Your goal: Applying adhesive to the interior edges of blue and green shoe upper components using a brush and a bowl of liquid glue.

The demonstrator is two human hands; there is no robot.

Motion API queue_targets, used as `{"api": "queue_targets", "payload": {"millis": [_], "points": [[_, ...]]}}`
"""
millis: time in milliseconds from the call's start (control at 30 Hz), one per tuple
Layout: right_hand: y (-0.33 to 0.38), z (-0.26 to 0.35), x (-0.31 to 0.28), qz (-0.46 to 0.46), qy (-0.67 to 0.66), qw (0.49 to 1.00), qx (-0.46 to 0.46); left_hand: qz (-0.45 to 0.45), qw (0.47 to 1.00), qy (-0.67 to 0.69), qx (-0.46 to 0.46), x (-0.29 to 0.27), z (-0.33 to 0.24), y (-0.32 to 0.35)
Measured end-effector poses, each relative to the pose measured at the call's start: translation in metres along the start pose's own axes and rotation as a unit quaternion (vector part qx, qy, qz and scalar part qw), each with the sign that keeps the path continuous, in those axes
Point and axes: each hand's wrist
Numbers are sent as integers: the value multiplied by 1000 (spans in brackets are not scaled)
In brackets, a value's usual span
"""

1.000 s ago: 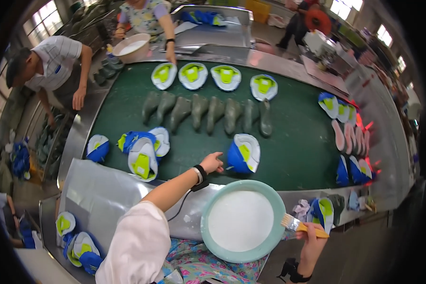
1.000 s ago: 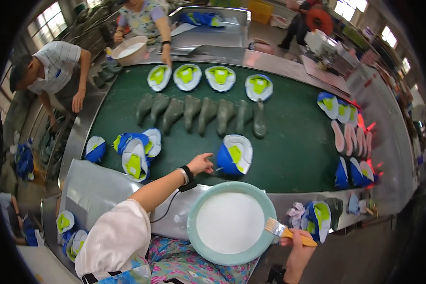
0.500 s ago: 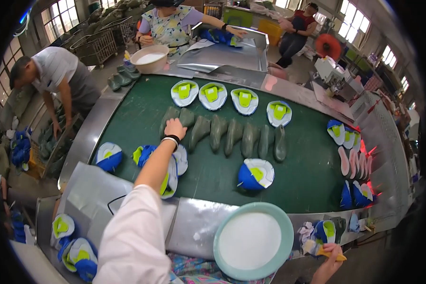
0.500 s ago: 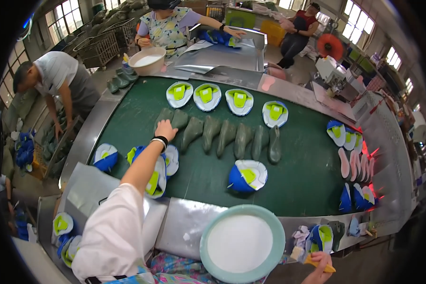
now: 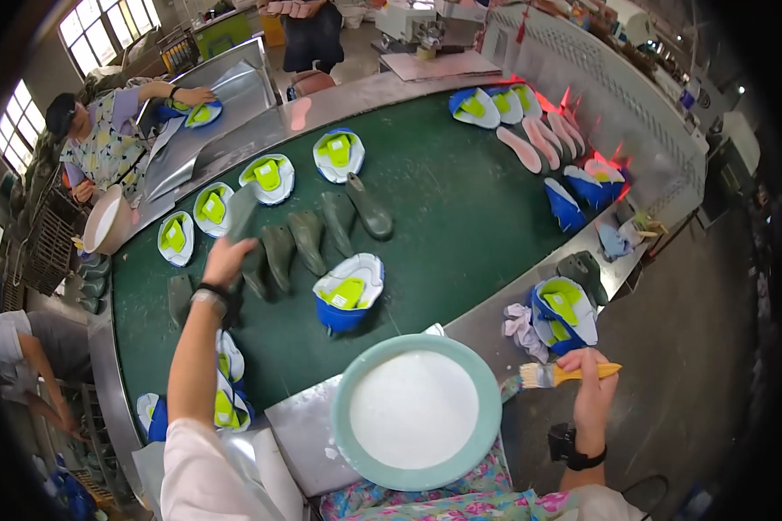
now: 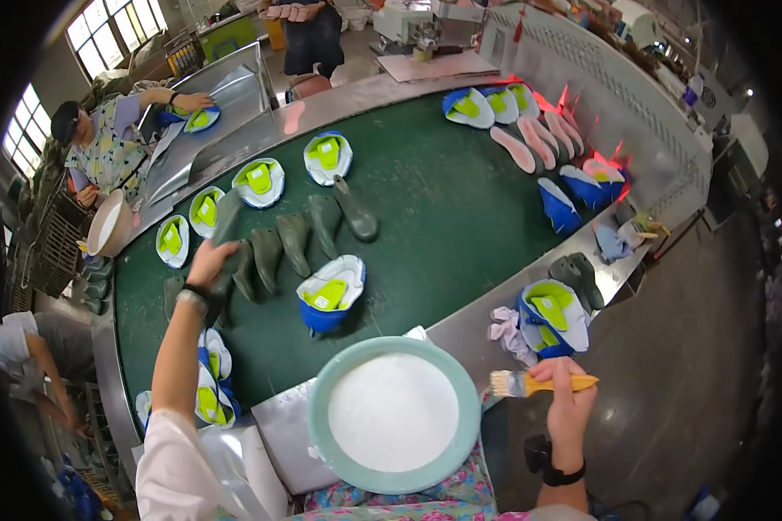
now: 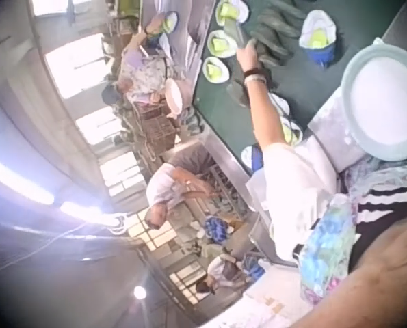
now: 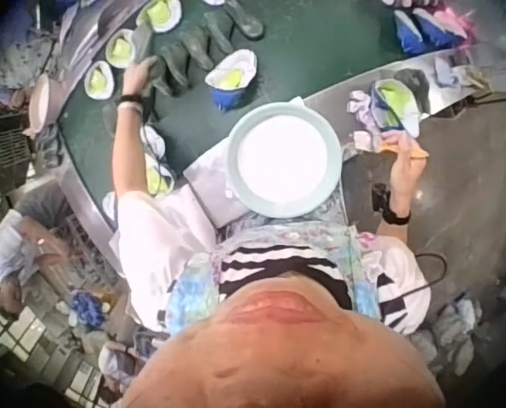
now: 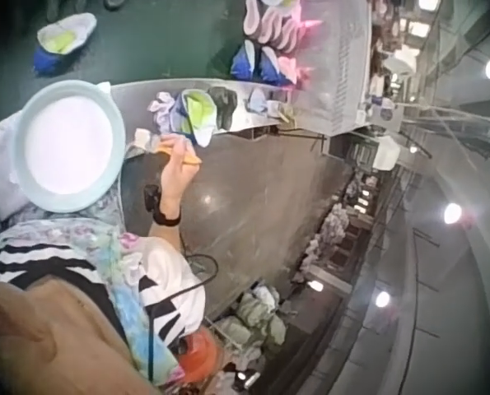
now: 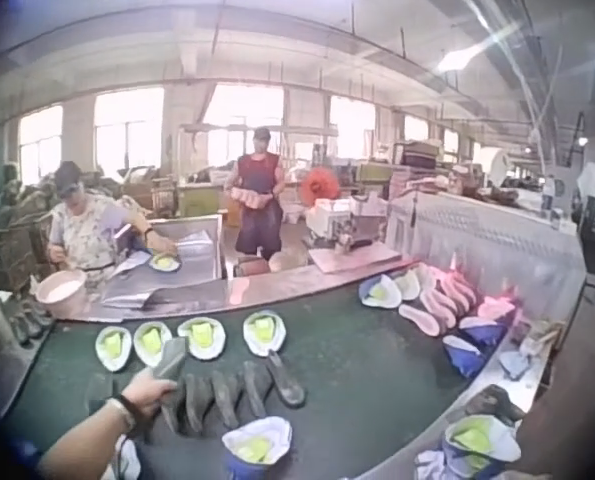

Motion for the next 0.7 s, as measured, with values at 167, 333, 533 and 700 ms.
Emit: {"api": "queue_targets", "payload": {"millis": [167, 333, 533, 700], "points": [[-21, -29, -47, -16, -4, 1000, -16, -37, 947, -311, 73, 245, -147, -58], [-28, -40, -81, -81, 48, 994, 56, -16, 950, -313, -8, 414, -177, -89], [-31, -37, -62, -53, 30, 982, 180, 33, 971, -139, 192, 367, -130, -101], [-27, -14, -25, -80, 117, 987, 77, -345, 884, -303, 86, 25, 7, -62]]}}
Point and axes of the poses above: each hand's wrist, its own y-axis away from the middle knuckle, its own x-axis out of the palm, z = x × y, and after that the axes turned 4 degrees about -y, right-handed
